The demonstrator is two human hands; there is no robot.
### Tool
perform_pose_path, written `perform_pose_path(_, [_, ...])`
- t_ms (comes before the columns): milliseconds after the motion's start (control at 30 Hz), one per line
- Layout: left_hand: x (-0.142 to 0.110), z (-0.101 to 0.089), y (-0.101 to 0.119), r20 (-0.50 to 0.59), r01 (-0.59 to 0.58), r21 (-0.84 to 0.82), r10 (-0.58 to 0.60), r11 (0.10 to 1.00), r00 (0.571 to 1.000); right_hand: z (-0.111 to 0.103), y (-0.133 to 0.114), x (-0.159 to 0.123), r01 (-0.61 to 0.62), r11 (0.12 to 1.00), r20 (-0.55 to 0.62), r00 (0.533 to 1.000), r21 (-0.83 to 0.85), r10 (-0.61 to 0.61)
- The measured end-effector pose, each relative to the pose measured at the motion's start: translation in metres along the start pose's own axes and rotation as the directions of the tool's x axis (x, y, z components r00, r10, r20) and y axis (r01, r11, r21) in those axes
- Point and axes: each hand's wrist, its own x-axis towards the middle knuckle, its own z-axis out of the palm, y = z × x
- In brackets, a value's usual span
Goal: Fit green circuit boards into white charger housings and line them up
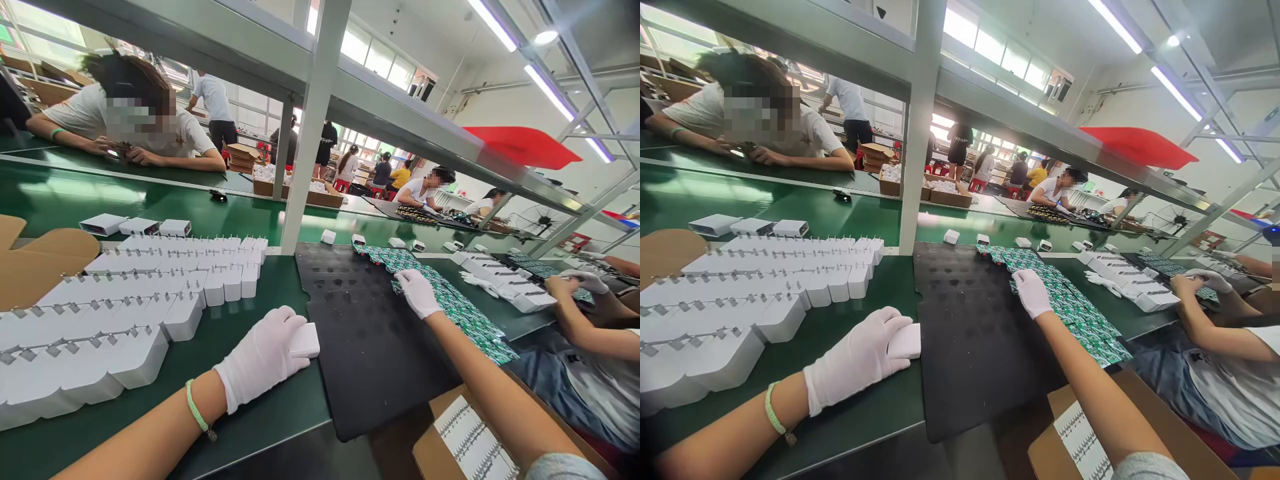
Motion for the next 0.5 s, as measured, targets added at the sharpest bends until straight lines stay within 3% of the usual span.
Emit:
perform_pose_path(300, [0.0,0.0,-0.002,-0.024,-0.035,-0.008,0.035,0.999,0.999,-0.014,-0.004,0.002,-0.018,0.999,0.236,0.972,0.033,0.01])
perform_pose_path(400, [0.0,0.0,-0.002,-0.021,-0.037,0.001,0.037,0.999,0.999,-0.018,-0.015,-0.007,0.03,0.999,0.218,0.975,0.032,-0.036])
perform_pose_path(500, [-0.001,-0.001,0.0,-0.02,-0.038,0.016,0.038,0.999,0.999,-0.025,-0.037,-0.036,0.133,0.99,0.137,0.981,0.043,-0.138])
